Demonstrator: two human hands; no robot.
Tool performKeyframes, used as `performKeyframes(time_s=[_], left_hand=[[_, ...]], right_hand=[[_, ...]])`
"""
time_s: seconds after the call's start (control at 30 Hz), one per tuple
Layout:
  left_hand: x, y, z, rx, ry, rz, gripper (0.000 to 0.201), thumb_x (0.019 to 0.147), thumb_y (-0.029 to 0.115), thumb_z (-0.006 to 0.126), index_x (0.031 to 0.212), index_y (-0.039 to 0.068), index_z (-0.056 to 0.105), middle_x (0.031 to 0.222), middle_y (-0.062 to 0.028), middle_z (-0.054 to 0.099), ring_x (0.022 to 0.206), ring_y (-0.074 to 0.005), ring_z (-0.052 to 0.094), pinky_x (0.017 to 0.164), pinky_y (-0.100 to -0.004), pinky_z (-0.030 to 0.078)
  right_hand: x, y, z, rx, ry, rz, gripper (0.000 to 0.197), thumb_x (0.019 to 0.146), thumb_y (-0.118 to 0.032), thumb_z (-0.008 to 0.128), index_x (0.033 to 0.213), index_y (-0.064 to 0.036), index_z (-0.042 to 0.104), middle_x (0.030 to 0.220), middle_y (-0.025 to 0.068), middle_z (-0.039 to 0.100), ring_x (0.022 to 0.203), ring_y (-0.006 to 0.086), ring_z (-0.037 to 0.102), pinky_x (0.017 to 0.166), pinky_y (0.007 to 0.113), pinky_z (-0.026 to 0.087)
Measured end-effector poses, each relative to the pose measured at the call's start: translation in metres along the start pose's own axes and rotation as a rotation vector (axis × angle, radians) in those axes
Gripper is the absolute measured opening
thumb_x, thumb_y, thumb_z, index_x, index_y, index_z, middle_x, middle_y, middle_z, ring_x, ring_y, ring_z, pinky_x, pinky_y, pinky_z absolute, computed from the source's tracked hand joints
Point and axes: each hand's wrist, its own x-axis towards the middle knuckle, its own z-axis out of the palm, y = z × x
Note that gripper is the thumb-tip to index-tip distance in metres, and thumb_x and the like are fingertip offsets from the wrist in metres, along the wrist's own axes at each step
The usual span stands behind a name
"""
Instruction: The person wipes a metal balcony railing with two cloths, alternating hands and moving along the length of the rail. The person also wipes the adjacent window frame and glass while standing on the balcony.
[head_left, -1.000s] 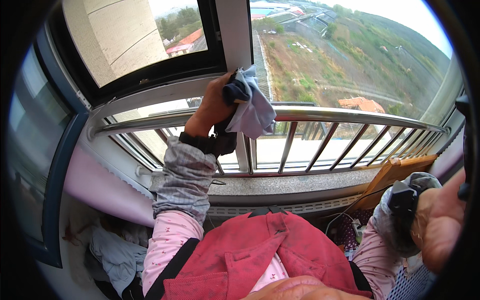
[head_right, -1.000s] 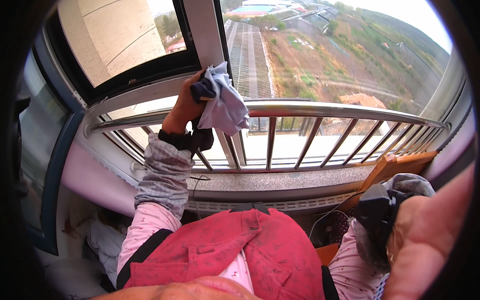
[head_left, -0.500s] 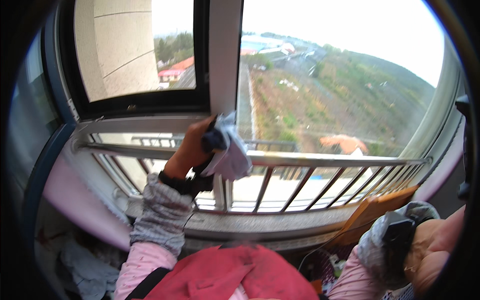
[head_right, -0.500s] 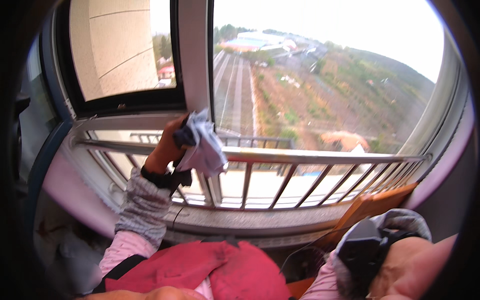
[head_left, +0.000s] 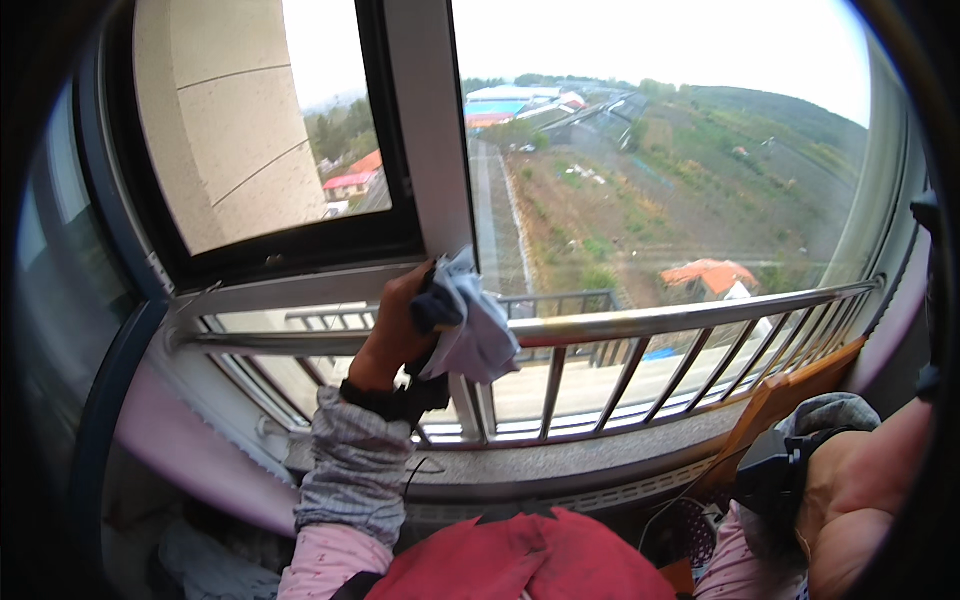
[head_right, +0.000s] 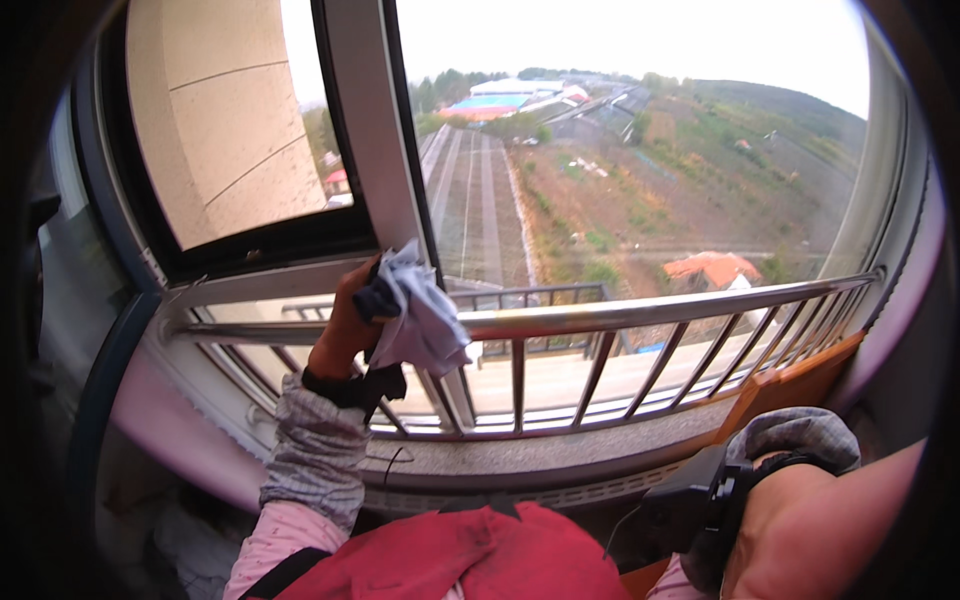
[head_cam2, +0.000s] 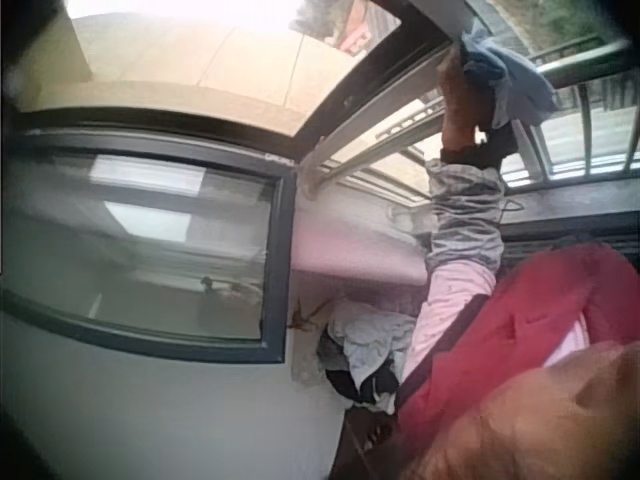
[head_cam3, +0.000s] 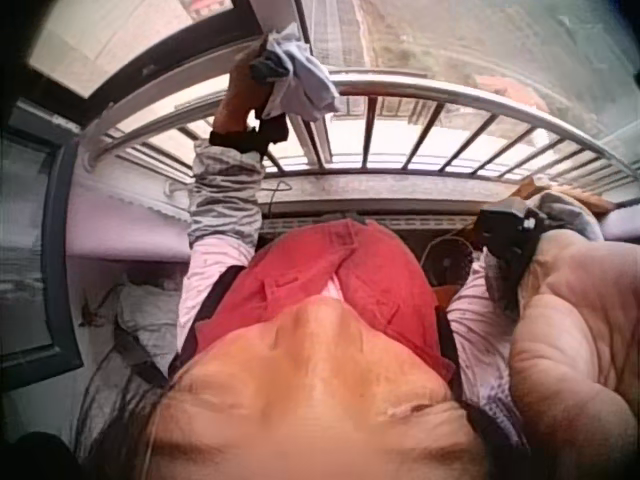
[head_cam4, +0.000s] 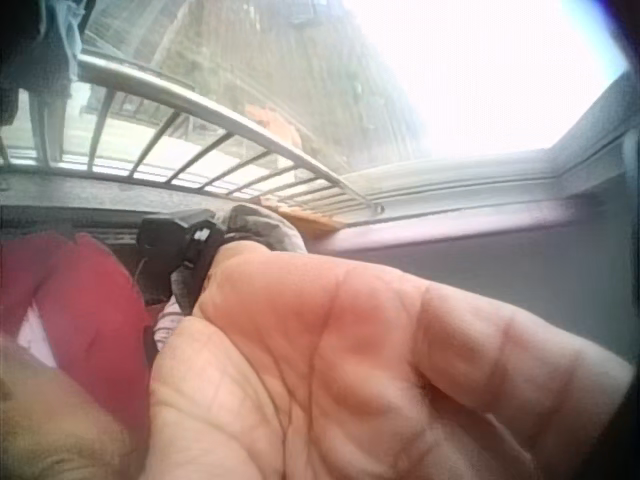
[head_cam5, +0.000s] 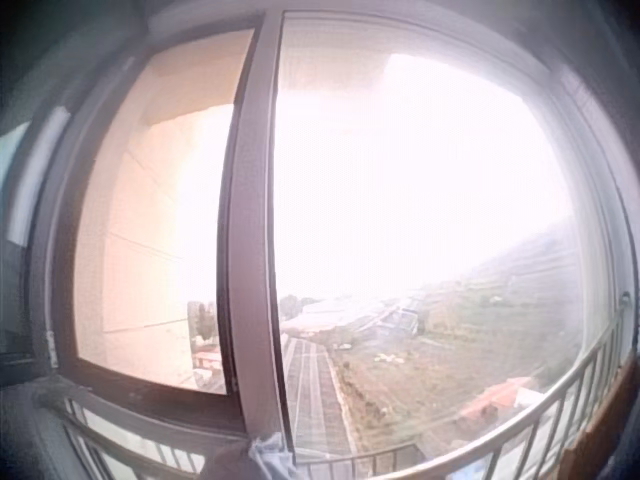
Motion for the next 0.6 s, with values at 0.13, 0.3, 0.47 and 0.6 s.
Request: performKeyframes(time_s=[0.13,0.3,0.47,0.6], left_hand=[[-0.004,-0.013,-0.003,-0.033,-0.010,-0.084,0.045,0.074,0.007,0.080,0.115,-0.002,0.065,0.095,-0.0161,0.071,0.088,-0.0174,0.068,0.081,-0.0338,0.055],[-0.013,-0.030,0.007,-0.557,0.223,-0.180,0.052,0.084,0.012,0.077,0.132,0.000,0.059,0.114,-0.0134,0.070,0.103,-0.0255,0.069,0.091,-0.0365,0.056],[-0.051,-0.009,0.047,-1.683,0.113,-0.209,0.050,0.105,0.043,0.051,0.139,0.006,0.048,0.135,-0.0165,0.056,0.123,-0.0316,0.058,0.110,-0.0494,0.045],[-0.084,0.032,0.093,-1.574,0.200,-0.303,0.050,0.104,0.046,0.051,0.136,0.008,0.049,0.134,-0.0141,0.056,0.122,-0.0290,0.058,0.108,-0.0457,0.048]], right_hand=[[0.009,-0.020,0.019,0.102,0.022,-0.042,0.043,0.091,-0.018,0.075,0.127,-0.0021,0.060,0.123,0.0165,0.063,0.115,0.0294,0.061,0.097,0.040,0.050],[-0.007,-0.062,0.057,0.422,0.087,-0.079,0.043,0.091,-0.019,0.075,0.128,-0.0024,0.059,0.122,0.0165,0.063,0.115,0.0292,0.061,0.097,0.039,0.050],[-0.066,-0.088,0.176,0.686,-0.293,0.254,0.059,0.086,-0.011,0.078,0.139,-0.0034,0.052,0.134,0.0182,0.057,0.123,0.0357,0.057,0.102,0.043,0.047],[-0.104,-0.092,0.209,1.279,-0.407,0.801,0.084,0.087,-0.019,0.082,0.152,-0.0023,0.030,0.144,0.0144,0.047,0.134,0.0265,0.049,0.109,0.042,0.044]])
